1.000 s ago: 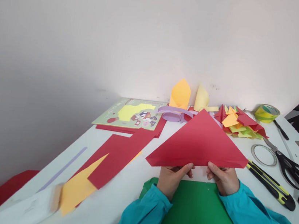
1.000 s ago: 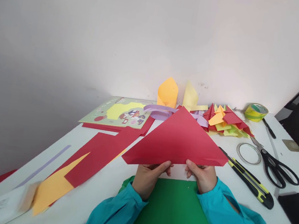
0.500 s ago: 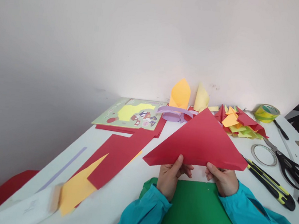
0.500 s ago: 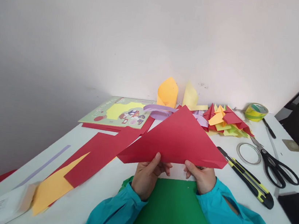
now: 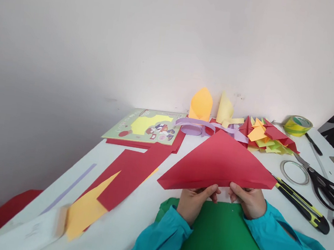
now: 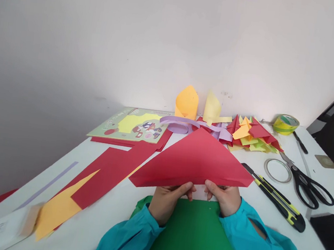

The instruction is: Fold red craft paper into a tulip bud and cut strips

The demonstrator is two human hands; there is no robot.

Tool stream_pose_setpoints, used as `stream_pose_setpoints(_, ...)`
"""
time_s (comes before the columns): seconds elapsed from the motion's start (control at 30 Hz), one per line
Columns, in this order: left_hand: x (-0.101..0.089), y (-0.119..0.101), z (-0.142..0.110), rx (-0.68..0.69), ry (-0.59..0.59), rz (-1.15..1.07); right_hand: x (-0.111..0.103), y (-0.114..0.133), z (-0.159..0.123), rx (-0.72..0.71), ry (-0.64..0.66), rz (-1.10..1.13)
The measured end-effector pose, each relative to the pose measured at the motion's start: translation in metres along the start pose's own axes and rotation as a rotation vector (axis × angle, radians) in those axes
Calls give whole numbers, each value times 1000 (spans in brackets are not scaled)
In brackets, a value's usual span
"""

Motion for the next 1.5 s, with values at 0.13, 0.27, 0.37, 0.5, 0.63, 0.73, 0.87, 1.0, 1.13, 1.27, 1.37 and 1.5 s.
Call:
stream_pose_setpoints(0.13,1,0,0,-30,7,-68,0,0,-1,-24,-7,-39)
stream_pose_setpoints(0.27,2,-4,0,-68,2,-160,0,-1,-1,-43,1,-55)
stream_pose_setpoints(0.37,1,-4,1,-71,-1,-208,-1,-2,0,-41,5,-46)
stream_pose_setpoints(0.5,0,-1,0,-18,-14,-118,-1,-1,1,-19,-1,19)
stream_pose_setpoints(0.63,9,-4,-5,26,27,-10,6,6,-2,-94,178,-20)
stream_pose_setpoints(0.73,16,-11,-11,67,110,97,12,7,-6,-128,301,-38)
stream_pose_setpoints(0.87,16,-11,-13,106,123,150,10,-1,-7,-102,223,45)
stream_pose_setpoints(1.0,14,-7,-12,93,67,140,8,-10,-8,-23,119,109)
stream_pose_setpoints(1.13,15,-8,-12,83,59,120,12,-11,-8,52,52,218)
stream_pose_setpoints(1.27,11,-3,-9,75,39,116,13,-10,-5,97,-1,271)
stream_pose_setpoints(1.37,5,3,-6,63,4,91,9,-11,-3,62,-18,219)
stream_pose_setpoints(1.5,5,-2,-9,67,-66,127,4,-9,-3,-41,7,90)
Point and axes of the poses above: each hand's wrist, its own z-axis towards the middle knuckle, its own x-axis out of the palm, y = z × x, the point moved 2 cm from there along z, towards the middle knuckle, and after that the axes turned 11 degrees about -x, right-handed, at the moved point
